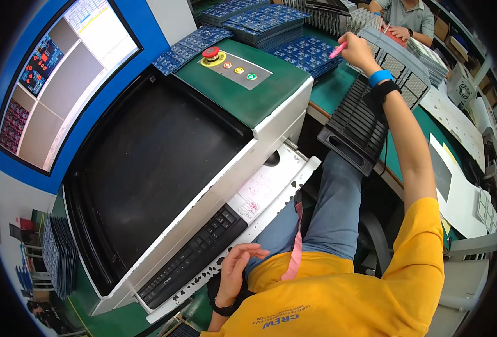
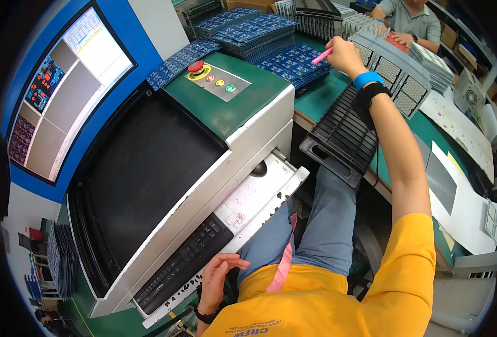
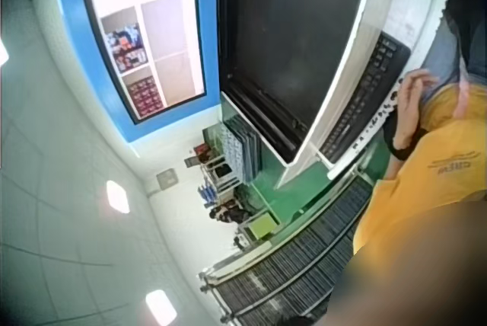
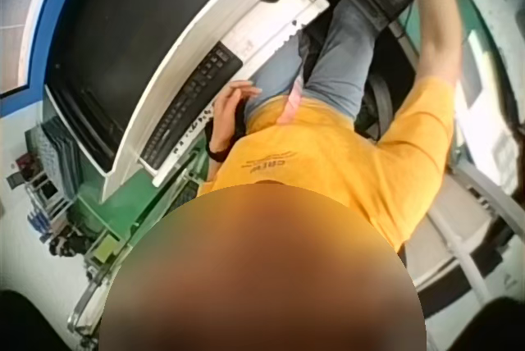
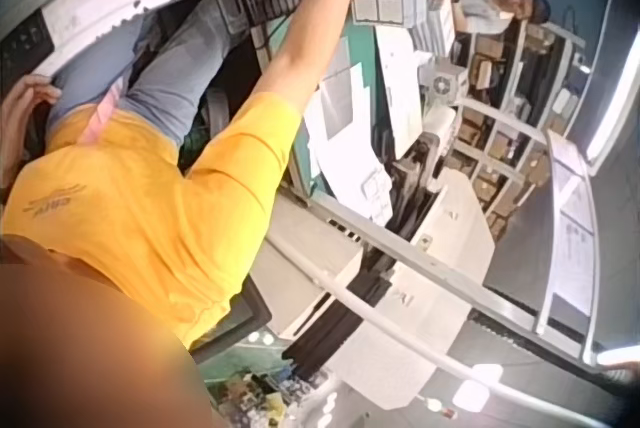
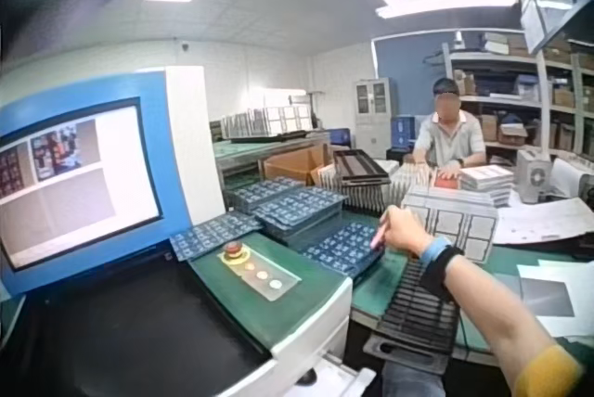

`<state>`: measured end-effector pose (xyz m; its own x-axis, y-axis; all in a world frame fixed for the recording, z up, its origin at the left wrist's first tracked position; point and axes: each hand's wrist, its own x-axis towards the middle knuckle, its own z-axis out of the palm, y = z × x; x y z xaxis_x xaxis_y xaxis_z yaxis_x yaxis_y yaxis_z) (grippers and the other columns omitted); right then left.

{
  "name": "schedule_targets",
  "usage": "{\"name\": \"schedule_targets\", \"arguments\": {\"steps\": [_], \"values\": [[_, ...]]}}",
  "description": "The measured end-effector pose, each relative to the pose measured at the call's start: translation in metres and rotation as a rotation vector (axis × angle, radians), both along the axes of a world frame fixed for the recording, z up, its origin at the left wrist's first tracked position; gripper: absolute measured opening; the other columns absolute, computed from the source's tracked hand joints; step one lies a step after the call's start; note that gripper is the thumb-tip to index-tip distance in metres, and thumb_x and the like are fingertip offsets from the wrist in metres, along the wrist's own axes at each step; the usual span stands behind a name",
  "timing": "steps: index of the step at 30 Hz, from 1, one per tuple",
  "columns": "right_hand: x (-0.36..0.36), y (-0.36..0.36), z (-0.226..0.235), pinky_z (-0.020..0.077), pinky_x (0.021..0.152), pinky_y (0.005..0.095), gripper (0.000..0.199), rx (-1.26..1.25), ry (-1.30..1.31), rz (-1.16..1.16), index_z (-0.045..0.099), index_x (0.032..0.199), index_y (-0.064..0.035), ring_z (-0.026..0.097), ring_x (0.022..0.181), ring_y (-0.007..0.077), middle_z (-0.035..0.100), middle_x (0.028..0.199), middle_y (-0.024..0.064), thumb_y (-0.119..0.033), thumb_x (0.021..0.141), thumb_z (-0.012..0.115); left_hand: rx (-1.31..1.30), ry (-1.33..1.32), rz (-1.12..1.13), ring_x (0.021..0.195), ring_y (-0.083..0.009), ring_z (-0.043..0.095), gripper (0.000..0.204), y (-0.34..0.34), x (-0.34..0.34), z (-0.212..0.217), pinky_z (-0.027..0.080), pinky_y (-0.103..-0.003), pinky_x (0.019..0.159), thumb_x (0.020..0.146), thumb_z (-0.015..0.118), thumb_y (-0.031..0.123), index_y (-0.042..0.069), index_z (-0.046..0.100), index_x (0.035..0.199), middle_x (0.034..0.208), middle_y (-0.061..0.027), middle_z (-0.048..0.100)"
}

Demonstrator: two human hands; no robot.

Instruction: Inspecting and processing printed circuit boards using an automated testing machine.

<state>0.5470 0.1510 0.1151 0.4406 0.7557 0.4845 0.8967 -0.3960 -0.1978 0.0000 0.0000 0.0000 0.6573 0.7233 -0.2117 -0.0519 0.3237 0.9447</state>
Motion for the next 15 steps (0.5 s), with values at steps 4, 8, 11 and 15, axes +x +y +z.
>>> {"name": "schedule_targets", "arguments": {"steps": [4,8,11,15], "values": [[-0.048,-0.023,0.017,0.0505,0.07,0.0374,0.027,0.246,0.01,0.193,0.061,0.102,-0.0059,0.065,0.078,0.029,0.066,0.082,0.0138,-0.023,0.082,0.065,0.021,0.024,-0.067,0.095,-0.0219,0.061,0.029,0.004,0.008,-0.002,0.043,-0.033,0.091,0.097,0.037,0.015,-0.005,0.053,0.111,0.101,-0.0177,0.064],[-0.174,-0.065,0.041,0.0486,0.062,0.0305,0.026,0.163,0.289,0.664,0.059,0.102,-0.0021,0.063,0.068,0.0237,0.062,0.081,0.0121,-0.025,0.09,0.055,0.016,0.075,-0.072,0.097,-0.0196,0.059,0.028,0.006,0.006,-0.01,0.043,-0.032,0.092,0.097,0.037,0.013,-0.005,0.054,0.111,0.105,-0.0161,0.063],[-0.238,-0.1,0.024,0.0489,0.056,0.0343,0.024,-0.011,0.101,1.01,0.057,0.094,-0.0021,0.061,0.064,0.028,0.059,0.084,0.0137,-0.025,0.09,0.053,0.05,0.075,-0.11,0.099,-0.0185,0.058,0.027,0.008,0.009,-0.022,0.042,-0.031,0.092,0.098,0.037,0.012,-0.005,0.054,0.111,0.109,-0.0138,0.062],[-0.286,-0.107,-0.042,0.0492,0.056,0.043,0.019,-0.56,0.043,1.024,0.057,0.089,-0.0054,0.061,0.068,0.0319,0.056,0.08,0.0119,-0.024,0.083,0.057,0.103,0.129,-0.16,0.1,-0.0176,0.057,0.026,0.007,0.018,-0.031,0.042,-0.029,0.092,0.098,0.038,0.011,-0.004,0.055,0.111,0.11,-0.012,0.061]]}}
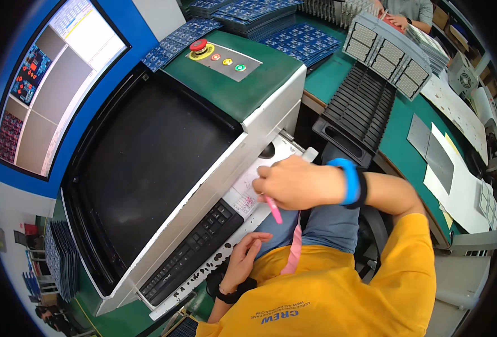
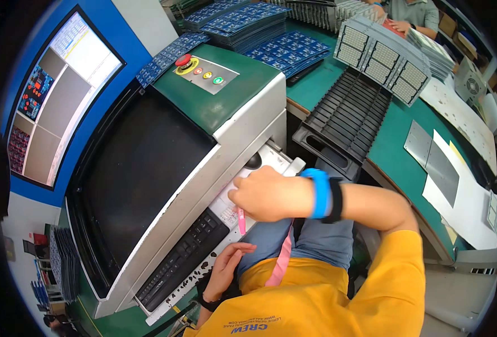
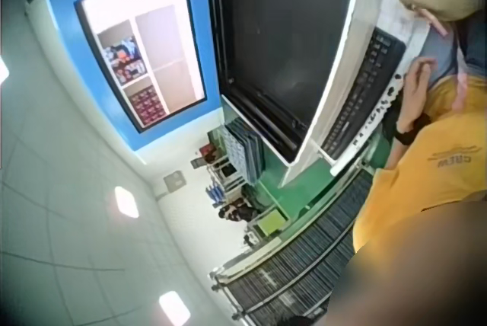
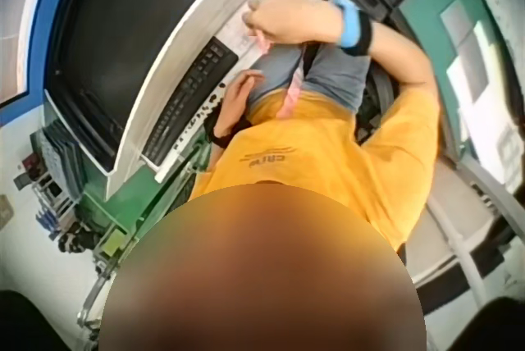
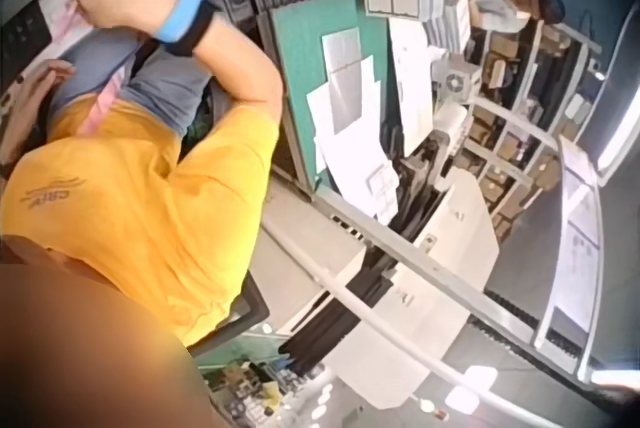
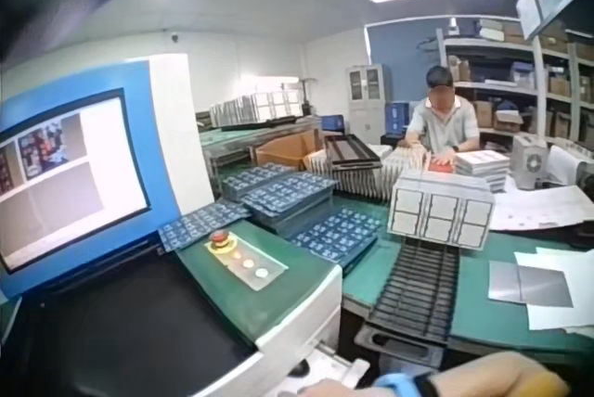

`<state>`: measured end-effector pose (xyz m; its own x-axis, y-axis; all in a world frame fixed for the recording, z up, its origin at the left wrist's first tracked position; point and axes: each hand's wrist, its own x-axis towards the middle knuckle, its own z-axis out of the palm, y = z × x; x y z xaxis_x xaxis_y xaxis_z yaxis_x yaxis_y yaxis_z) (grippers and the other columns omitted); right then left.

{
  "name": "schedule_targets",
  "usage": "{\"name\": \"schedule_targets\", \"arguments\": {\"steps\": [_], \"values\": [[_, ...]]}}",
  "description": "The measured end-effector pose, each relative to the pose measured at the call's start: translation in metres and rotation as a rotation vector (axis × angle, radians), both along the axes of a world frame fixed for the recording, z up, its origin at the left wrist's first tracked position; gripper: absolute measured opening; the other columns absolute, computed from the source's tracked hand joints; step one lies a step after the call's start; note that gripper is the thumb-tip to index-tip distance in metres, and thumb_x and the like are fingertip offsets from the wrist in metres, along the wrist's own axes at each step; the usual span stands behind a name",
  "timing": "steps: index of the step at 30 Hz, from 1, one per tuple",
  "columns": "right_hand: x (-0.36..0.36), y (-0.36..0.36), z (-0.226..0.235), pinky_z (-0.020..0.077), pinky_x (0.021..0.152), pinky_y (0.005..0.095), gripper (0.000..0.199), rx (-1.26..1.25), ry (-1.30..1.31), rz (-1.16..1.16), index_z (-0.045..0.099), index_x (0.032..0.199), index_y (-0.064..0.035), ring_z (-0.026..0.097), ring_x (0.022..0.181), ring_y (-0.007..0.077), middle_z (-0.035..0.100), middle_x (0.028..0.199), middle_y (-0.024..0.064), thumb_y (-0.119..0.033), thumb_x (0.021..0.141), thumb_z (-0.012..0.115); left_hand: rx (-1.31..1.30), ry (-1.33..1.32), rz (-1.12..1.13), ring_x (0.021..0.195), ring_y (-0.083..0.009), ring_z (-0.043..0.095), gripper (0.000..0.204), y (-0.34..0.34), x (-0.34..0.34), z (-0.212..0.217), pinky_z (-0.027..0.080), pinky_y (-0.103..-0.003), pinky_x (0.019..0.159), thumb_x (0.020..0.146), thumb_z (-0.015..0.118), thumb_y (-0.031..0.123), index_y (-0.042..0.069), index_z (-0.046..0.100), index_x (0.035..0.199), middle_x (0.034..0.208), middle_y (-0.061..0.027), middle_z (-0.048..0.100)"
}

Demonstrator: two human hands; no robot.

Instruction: Inspecting and processing printed circuit boards using an automated testing machine.

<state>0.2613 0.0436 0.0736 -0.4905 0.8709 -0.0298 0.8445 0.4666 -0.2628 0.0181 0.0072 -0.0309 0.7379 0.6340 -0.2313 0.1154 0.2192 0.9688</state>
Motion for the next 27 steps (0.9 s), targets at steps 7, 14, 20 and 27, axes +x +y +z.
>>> {"name": "schedule_targets", "arguments": {"steps": [7,14,20,27], "values": [[-0.002,0.031,-0.086,0.0511,0.061,0.0436,0.022,0.235,-0.013,-0.085,0.061,0.093,-0.0075,0.065,0.074,0.0341,0.064,0.085,0.0127,-0.018,0.074,0.063,0.172,0.099,0.095,0.085,-0.0093,0.057,0.022,-0.009,0.007,-0.012,0.043,-0.023,0.076,0.095,0.047,0.012,0.0,0.06,0.108,0.098,-0.0065,0.066],[0.061,0.005,0.065,0.0509,0.061,0.0407,0.019,0.157,-0.158,-0.301,0.064,0.089,-0.0104,0.064,0.07,0.031,0.064,0.072,0.0125,-0.027,0.08,0.063,0.314,0.168,0.172,0.061,-0.0065,0.047,0.019,-0.007,0.005,-0.019,0.039,-0.022,0.057,0.093,0.05,0.009,0.001,0.062,0.104,0.083,-0.0049,0.066],[0.181,0.081,0.062,0.0506,0.074,0.0391,0.025,0.425,-0.335,-0.716,0.059,0.107,-0.0121,0.062,0.09,0.0302,0.065,0.096,0.0123,-0.029,0.09,0.052,0.352,0.264,0.151,0.092,-0.0122,0.061,0.018,-0.002,0.016,-0.004,0.045,-0.023,0.082,0.094,0.048,0.006,-0.003,0.059,0.105,0.104,-0.0109,0.066],[0.215,0.111,0.017,0.0395,0.099,0.0395,0.043,0.184,-0.067,-0.467,0.046,0.131,-0.016,0.046,0.12,0.0332,0.046,0.133,0.0145,-0.041,0.097,0.039,0.4,0.259,0.158,0.094,-0.0148,0.061,0.02,0.012,0.016,-0.007,0.045,-0.024,0.084,0.095,0.048,0.01,-0.002,0.06,0.105,0.103,-0.0102,0.066]]}}
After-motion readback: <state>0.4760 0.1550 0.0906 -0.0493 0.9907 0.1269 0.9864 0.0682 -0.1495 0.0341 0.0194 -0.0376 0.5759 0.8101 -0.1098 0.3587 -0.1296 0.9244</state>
